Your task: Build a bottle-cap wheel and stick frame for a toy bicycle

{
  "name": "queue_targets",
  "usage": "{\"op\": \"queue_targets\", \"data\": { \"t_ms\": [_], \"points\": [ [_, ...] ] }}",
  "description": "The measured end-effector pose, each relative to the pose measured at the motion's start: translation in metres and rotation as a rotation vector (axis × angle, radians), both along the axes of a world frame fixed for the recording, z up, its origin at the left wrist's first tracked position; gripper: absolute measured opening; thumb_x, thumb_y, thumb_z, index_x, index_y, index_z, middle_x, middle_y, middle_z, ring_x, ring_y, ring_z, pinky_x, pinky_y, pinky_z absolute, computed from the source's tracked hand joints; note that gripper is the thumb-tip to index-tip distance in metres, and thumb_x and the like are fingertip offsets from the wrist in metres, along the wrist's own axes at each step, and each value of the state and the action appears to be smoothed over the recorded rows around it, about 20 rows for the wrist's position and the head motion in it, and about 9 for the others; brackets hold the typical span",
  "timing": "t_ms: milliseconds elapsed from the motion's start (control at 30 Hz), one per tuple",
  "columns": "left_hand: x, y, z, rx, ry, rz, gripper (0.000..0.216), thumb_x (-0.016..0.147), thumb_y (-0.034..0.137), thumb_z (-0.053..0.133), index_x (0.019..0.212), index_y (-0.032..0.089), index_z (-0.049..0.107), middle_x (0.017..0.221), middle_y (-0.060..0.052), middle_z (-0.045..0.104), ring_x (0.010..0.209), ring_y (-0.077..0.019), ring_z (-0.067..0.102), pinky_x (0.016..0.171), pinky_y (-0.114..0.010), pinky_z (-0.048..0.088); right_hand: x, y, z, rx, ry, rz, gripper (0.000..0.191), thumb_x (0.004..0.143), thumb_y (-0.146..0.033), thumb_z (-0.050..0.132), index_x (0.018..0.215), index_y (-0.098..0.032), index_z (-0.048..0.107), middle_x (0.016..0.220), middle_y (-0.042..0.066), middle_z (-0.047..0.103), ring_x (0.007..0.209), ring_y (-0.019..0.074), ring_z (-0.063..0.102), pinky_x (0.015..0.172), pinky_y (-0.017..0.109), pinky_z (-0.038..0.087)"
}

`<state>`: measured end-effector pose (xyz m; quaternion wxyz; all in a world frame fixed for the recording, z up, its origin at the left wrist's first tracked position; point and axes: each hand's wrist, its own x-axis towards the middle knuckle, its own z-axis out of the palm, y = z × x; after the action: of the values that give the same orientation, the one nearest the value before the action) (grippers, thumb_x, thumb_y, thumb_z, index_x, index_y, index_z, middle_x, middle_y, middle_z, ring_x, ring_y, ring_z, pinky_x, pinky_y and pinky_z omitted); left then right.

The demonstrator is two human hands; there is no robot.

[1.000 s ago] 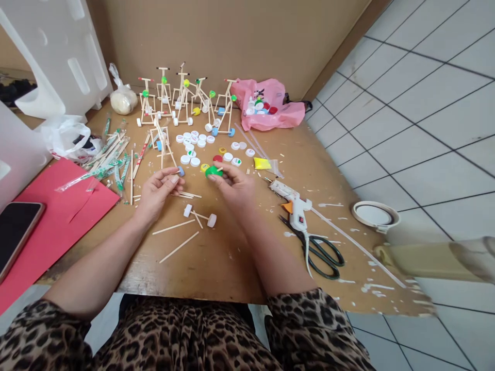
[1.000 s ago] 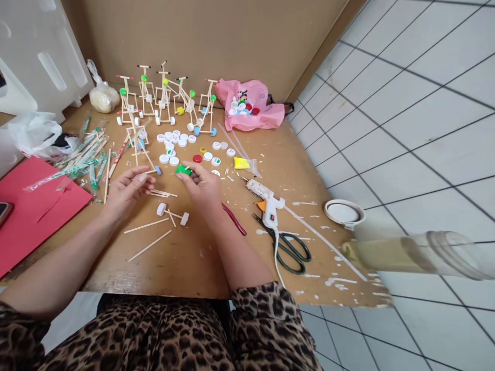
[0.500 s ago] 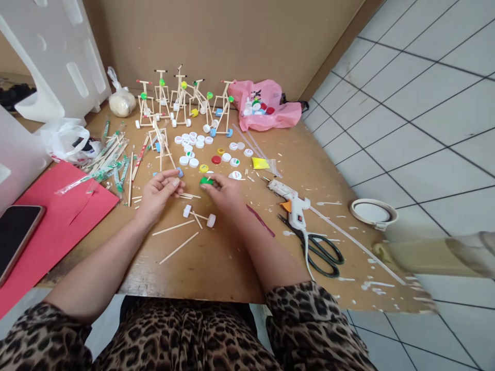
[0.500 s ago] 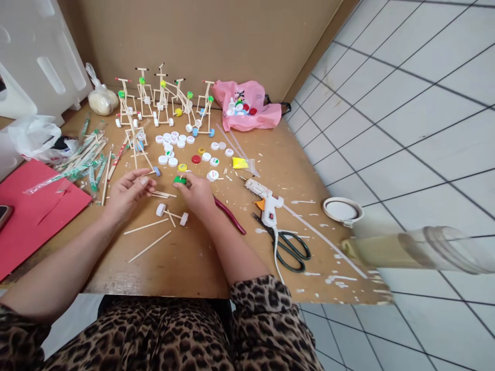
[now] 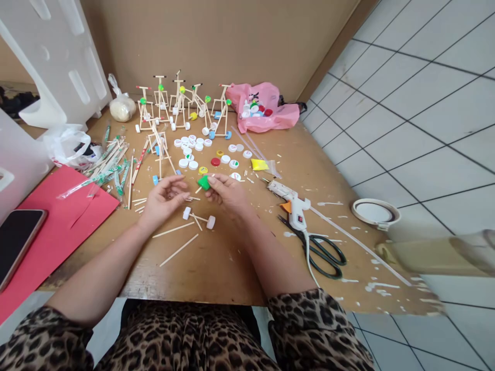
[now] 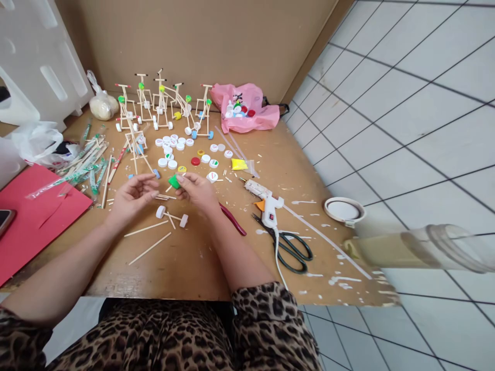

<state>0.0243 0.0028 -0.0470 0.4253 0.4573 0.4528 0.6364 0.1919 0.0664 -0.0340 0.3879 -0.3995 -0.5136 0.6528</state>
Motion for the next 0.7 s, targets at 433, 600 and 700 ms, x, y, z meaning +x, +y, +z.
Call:
{"op": "queue_targets", "data": {
  "t_ms": [433,600,700],
  "points": [
    [0.006,-0.008,0.003,0.112,0.256,0.091,0.015,0.070,0.031,0.076,0.078,0.019,0.072,0.065,0.000,0.067,0.057,-0.0112,0.057,0.059,-0.023,0.048,-0.005,-0.021,0.007,-0.187,0.228,0.054,0.037,0.058,-0.036,0.087,0.081,-0.023,0.062,0.070,-0.005,0.067,0.057,0.0072,0.062,0.055,0.020,0.055],
    [0.004,-0.007,-0.001,0.055,0.259,0.082,0.016,0.071,0.033,0.073,0.075,0.018,0.073,0.070,-0.003,0.073,0.062,-0.0134,0.063,0.062,-0.024,0.051,-0.005,-0.025,0.010,-0.103,0.206,0.076,0.040,0.056,-0.033,0.087,0.084,-0.023,0.061,0.073,-0.005,0.068,0.062,0.0087,0.065,0.060,0.023,0.056],
    [0.003,-0.005,-0.002,0.005,0.202,0.065,0.015,0.068,0.032,0.074,0.073,0.018,0.073,0.067,-0.002,0.072,0.059,-0.0125,0.062,0.058,-0.023,0.050,-0.006,-0.028,0.010,-0.012,0.170,0.089,0.039,0.056,-0.028,0.085,0.086,-0.023,0.060,0.076,-0.005,0.068,0.067,0.0108,0.066,0.062,0.025,0.057]
  ]
}}
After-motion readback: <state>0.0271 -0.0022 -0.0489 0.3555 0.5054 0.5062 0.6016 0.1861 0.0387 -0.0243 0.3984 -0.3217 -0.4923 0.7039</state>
